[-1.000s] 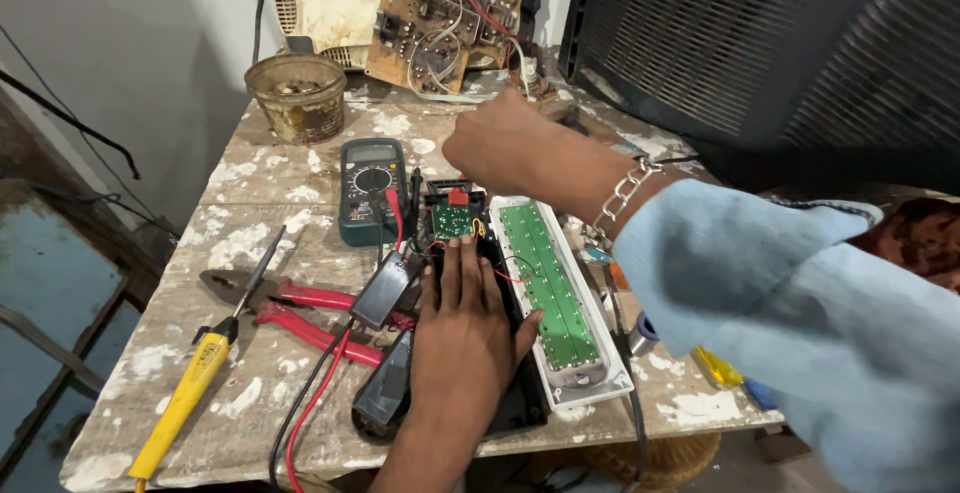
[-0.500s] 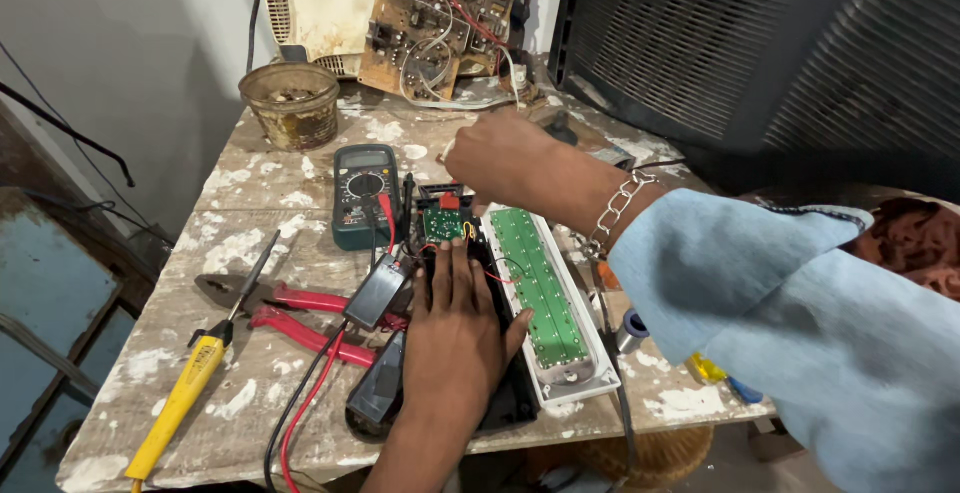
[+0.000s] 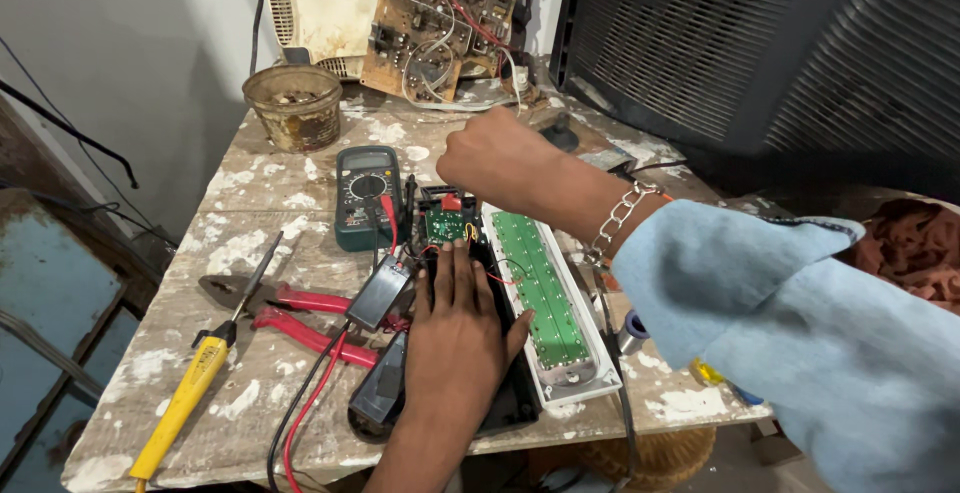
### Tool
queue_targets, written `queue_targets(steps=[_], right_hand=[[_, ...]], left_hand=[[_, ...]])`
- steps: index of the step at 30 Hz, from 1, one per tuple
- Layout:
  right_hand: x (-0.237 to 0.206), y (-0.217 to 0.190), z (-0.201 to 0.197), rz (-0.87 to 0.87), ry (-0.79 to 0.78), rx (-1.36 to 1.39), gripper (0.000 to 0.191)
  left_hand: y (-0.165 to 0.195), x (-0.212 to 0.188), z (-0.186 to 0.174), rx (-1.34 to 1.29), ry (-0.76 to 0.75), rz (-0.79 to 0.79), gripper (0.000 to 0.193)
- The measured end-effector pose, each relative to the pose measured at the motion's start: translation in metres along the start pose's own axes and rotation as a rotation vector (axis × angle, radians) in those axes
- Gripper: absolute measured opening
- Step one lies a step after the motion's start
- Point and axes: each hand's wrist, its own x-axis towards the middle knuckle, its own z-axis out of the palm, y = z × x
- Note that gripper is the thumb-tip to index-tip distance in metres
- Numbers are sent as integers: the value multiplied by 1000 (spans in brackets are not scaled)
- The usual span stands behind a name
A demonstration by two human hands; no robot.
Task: The person repairs an LED light fixture at a workbench. They hold the circuit board and housing while soldering connections with a soldering iron, unscrew and reposition parts with a screwdriver, brush the board, and use a multimeter with probes to test the circuit.
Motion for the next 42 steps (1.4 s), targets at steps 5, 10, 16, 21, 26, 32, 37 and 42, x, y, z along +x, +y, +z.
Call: queue_targets(steps=[5, 10, 16, 21, 26, 32, 37, 42], right_hand=[[1, 9, 6, 42, -142, 131, 19], [1, 11, 11, 46, -92, 114, 10], [8, 10, 7, 30, 34, 94, 8], [7, 14, -1, 53, -155, 95, 9], [1, 9, 4, -4, -67, 60, 7], [2, 4, 8, -12, -71, -19, 17], [3, -4, -3, -2, -28, -38, 8], [9, -6, -12, 13, -29, -14, 4]], left_hand=[[0, 1, 1, 26, -5, 3, 83], [0, 1, -2, 24, -24, 3, 84], [2, 0, -4, 28, 2, 14, 85], [1, -1, -3, 0, 22, 20, 80], [2, -1, -2, 8, 26, 13, 81], [1, 0, 0, 1, 32, 8, 84], [0, -1, 1, -1, 44, 15, 85], [1, -2, -2, -1, 27, 20, 84]])
